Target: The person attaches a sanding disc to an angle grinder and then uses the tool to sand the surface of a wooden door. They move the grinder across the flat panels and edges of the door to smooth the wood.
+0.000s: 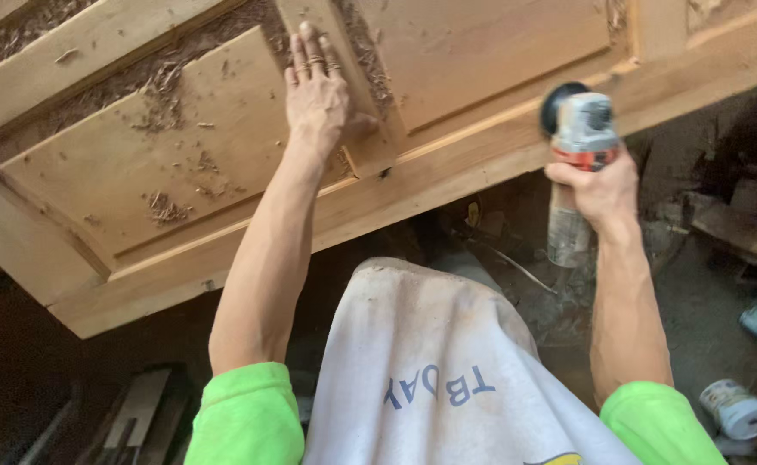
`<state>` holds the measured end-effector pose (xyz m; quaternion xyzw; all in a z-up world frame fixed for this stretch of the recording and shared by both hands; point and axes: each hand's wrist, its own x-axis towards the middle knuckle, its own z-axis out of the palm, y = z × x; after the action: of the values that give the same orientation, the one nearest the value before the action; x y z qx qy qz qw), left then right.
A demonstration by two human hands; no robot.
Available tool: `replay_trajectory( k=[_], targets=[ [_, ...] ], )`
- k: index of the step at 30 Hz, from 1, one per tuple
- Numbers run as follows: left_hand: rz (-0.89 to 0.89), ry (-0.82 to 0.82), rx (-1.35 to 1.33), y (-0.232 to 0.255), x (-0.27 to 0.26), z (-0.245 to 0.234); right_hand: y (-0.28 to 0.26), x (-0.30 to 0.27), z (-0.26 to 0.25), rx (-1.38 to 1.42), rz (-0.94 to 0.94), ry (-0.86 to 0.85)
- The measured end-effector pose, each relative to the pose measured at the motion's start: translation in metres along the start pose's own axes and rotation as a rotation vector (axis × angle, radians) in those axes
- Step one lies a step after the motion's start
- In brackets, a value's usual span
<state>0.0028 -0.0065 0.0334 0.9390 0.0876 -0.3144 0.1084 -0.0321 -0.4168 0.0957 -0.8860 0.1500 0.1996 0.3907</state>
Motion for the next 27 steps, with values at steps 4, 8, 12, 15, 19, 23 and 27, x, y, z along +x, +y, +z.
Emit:
replay_trajectory(
  k=[4, 8, 12, 15, 19, 23, 27],
  targets=[
    [-0.04, -0.056, 0.014, 0.002, 0.003, 0.002, -0.012, -0.018, 0.015, 0.112, -0.005, -0.015],
    [-0.035, -0.024, -0.003, 0.001, 0.0, 0.004, -0.036, -0.051, 0.077, -0.061, 0.011, -0.08],
    [0.002, 0.081, -0.038, -0.004, 0.005, 0.017, -0.068, -0.097, 0.139, -0.22, -0.011, -0.197],
    [0.055, 0.105, -0.024, -0.011, 0.011, 0.028, -0.09, -0.126, 0.176, -0.403, 0.004, -0.272],
    [0.07, 0.128, -0.041, -0.014, 0.01, 0.029, -0.11, -0.15, 0.215, -0.446, -0.028, -0.388],
    [0.065, 0.111, -0.093, -0.015, 0.0, 0.017, -0.112, -0.168, 0.23, -0.4, -0.089, -0.394],
    [0.091, 0.084, -0.103, -0.017, -0.004, 0.014, -0.094, -0.154, 0.193, -0.391, -0.021, -0.289]
  ],
)
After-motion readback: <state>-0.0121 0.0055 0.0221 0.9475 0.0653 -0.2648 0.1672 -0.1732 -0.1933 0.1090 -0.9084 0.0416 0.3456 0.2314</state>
